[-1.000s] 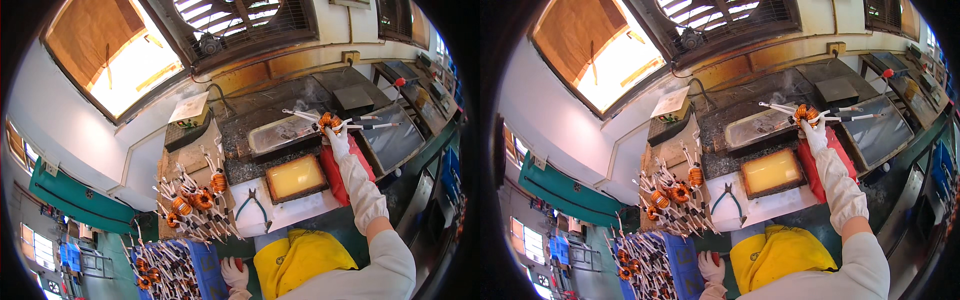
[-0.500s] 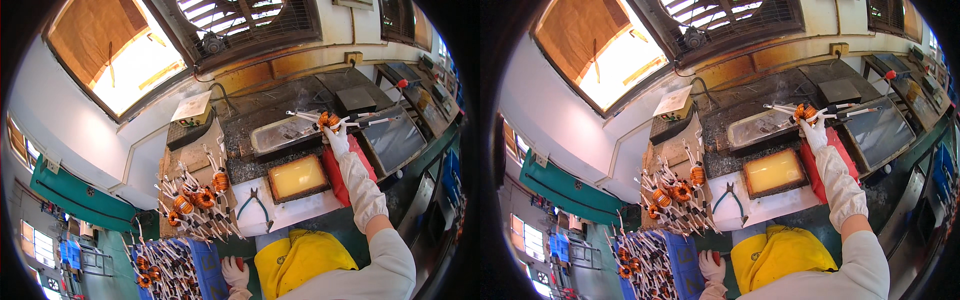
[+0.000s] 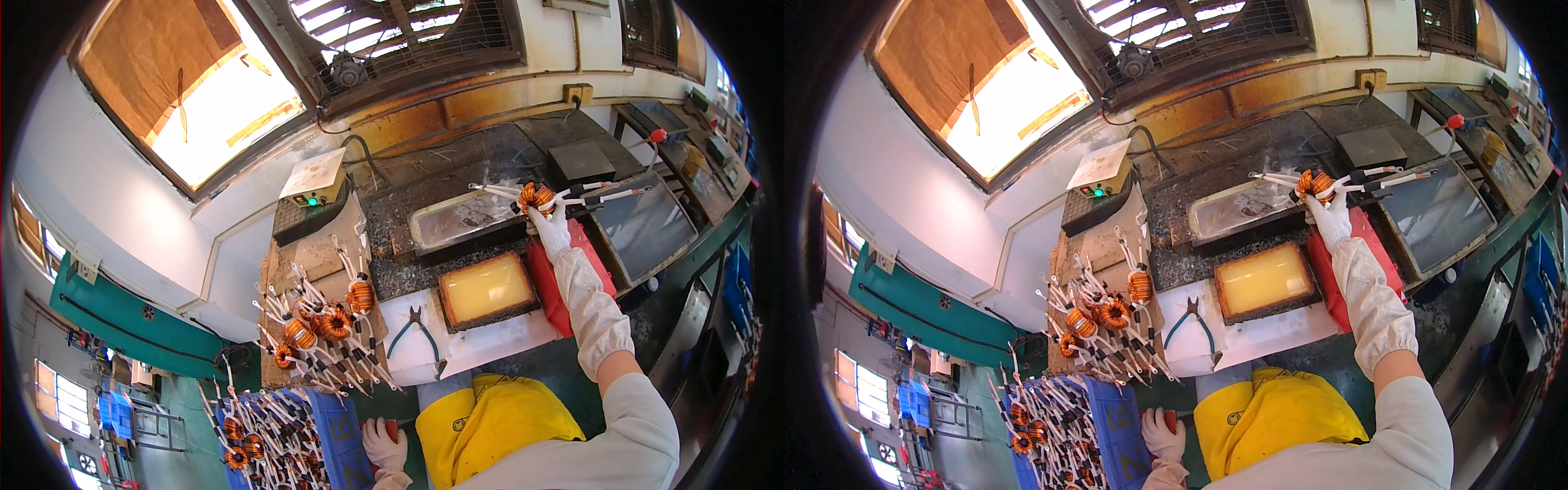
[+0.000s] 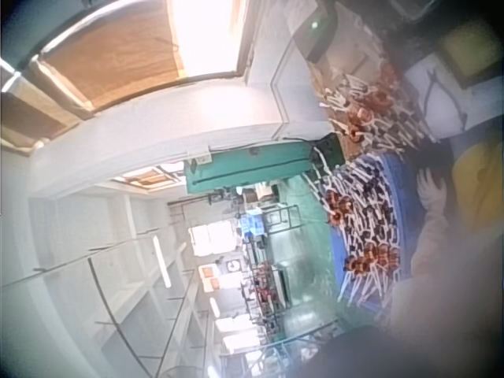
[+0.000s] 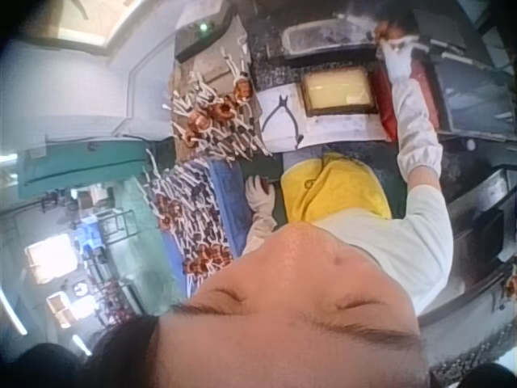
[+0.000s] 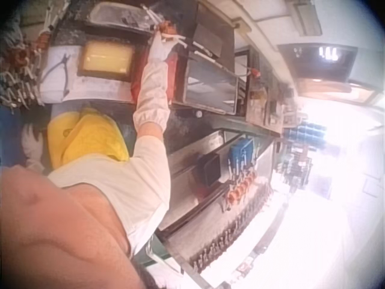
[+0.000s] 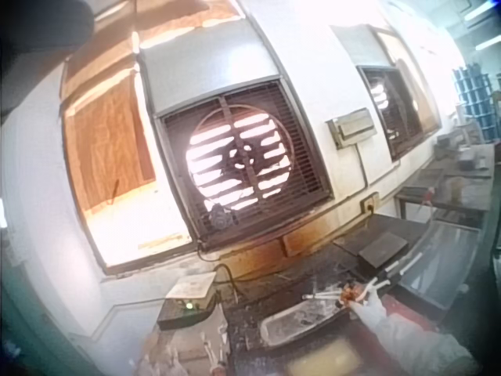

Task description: The person takes coils from a container, dips their wire leads into flux paste, and dips the leads into a molten solder bath by hand.

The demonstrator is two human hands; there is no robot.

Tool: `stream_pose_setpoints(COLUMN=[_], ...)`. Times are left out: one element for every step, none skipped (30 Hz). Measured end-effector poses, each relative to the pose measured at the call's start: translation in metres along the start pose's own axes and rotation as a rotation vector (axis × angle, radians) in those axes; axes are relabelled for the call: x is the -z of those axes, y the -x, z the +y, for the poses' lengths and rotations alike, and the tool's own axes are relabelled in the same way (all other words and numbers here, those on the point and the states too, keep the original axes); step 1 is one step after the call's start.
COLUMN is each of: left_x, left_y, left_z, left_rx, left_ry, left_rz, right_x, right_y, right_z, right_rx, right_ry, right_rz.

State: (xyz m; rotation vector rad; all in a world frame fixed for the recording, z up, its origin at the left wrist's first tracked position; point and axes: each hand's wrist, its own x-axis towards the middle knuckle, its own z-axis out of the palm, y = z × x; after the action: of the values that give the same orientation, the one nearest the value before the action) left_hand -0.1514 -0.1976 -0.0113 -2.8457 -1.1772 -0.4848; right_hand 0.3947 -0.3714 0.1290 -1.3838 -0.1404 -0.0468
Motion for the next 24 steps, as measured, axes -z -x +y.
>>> stream_pose_setpoints(left_x=[0.0002,-0.0002,-0.0009,-0.0016,-0.0024,-0.0036,-0.0024,-0.0010,0.0005,0.0009,0.0012,0.0015,0.0016,0.0013,0.0010,0.0007,0.0005,0.0004,0.0004,0.0008,0.0014,0.0020,0.0014,0.0002], left_y=[-0.0003,-0.0002,0.0001,0.0000,-0.0002,-0.0003,0.0000,0.0001,-0.0001,-0.0007,-0.0012,-0.0017,-0.0019,-0.0019,-0.0020,-0.0021,-0.0022,-0.0022,-0.0019,-0.0018,-0.0020,-0.0018,-0.0013,-0.0008], left_z=[0.0002,0.0001,-0.0001,-0.0006,-0.0007,-0.0005,-0.0004,-0.0002,0.0002,0.0007,0.0009,0.0011,0.0012,0.0010,0.0006,0.0004,0.0003,0.0002,0.0005,0.0009,0.0014,0.0019,0.0016,0.0010], left_rx=[-0.002,-0.002,-0.003,-0.004,-0.005,-0.004,-0.002,-0.002,0.000,0.003,0.003,0.004,0.005,0.005,0.004,0.002,0.001,-0.001,-0.002,-0.002,0.000,0.003,0.003,0.009], left_ry=[-0.001,-0.001,0.001,0.002,0.002,0.000,-0.005,-0.008,-0.007,-0.005,-0.006,-0.005,-0.003,-0.004,-0.005,-0.005,-0.005,-0.001,0.003,0.002,0.000,-0.003,-0.004,-0.002], left_rz=[0.001,0.000,0.000,-0.001,-0.002,0.000,0.004,0.005,0.001,-0.004,-0.005,-0.006,-0.007,-0.007,-0.009,-0.011,-0.011,-0.007,-0.004,-0.005,-0.006,-0.007,-0.007,-0.012], right_x=[0.0005,0.0010,0.0014,0.0009,0.0007,0.0010,0.0014,0.0016,0.0017,0.0014,0.0011,0.0007,-0.0008,-0.0017,-0.0016,-0.0008,-0.0003,-0.0001,0.0000,0.0001,0.0001,0.0000,-0.0001,-0.0001], right_y=[-0.0008,-0.0013,-0.0014,-0.0009,-0.0005,-0.0009,-0.0013,-0.0016,-0.0015,-0.0016,-0.0014,-0.0007,0.0010,0.0020,0.0015,0.0007,0.0000,-0.0008,-0.0014,-0.0018,-0.0018,-0.0017,-0.0016,-0.0020], right_z=[0.0006,0.0012,0.0019,0.0013,0.0014,0.0023,0.0024,0.0025,0.0023,0.0022,0.0019,0.0011,-0.0025,-0.0043,-0.0033,-0.0020,-0.0012,-0.0007,0.0000,0.0005,0.0009,0.0011,0.0012,0.0020], right_rx=[-0.002,-0.004,-0.004,-0.002,0.000,-0.001,0.006,0.014,0.013,-0.001,-0.015,-0.016,-0.021,-0.027,-0.027,-0.020,-0.012,-0.012,-0.006,0.000,-0.001,0.004,0.009,0.008], right_ry=[0.014,0.029,0.029,0.015,0.001,0.002,0.006,0.011,0.008,0.002,-0.004,-0.004,0.011,0.026,0.026,0.028,0.030,0.030,0.023,0.016,0.015,0.008,0.002,0.001], right_rz=[0.005,0.010,0.010,0.008,0.006,0.007,0.005,0.004,0.004,0.002,0.000,0.000,0.015,0.031,0.031,0.027,0.024,0.025,0.021,0.018,0.018,0.020,0.021,0.021])
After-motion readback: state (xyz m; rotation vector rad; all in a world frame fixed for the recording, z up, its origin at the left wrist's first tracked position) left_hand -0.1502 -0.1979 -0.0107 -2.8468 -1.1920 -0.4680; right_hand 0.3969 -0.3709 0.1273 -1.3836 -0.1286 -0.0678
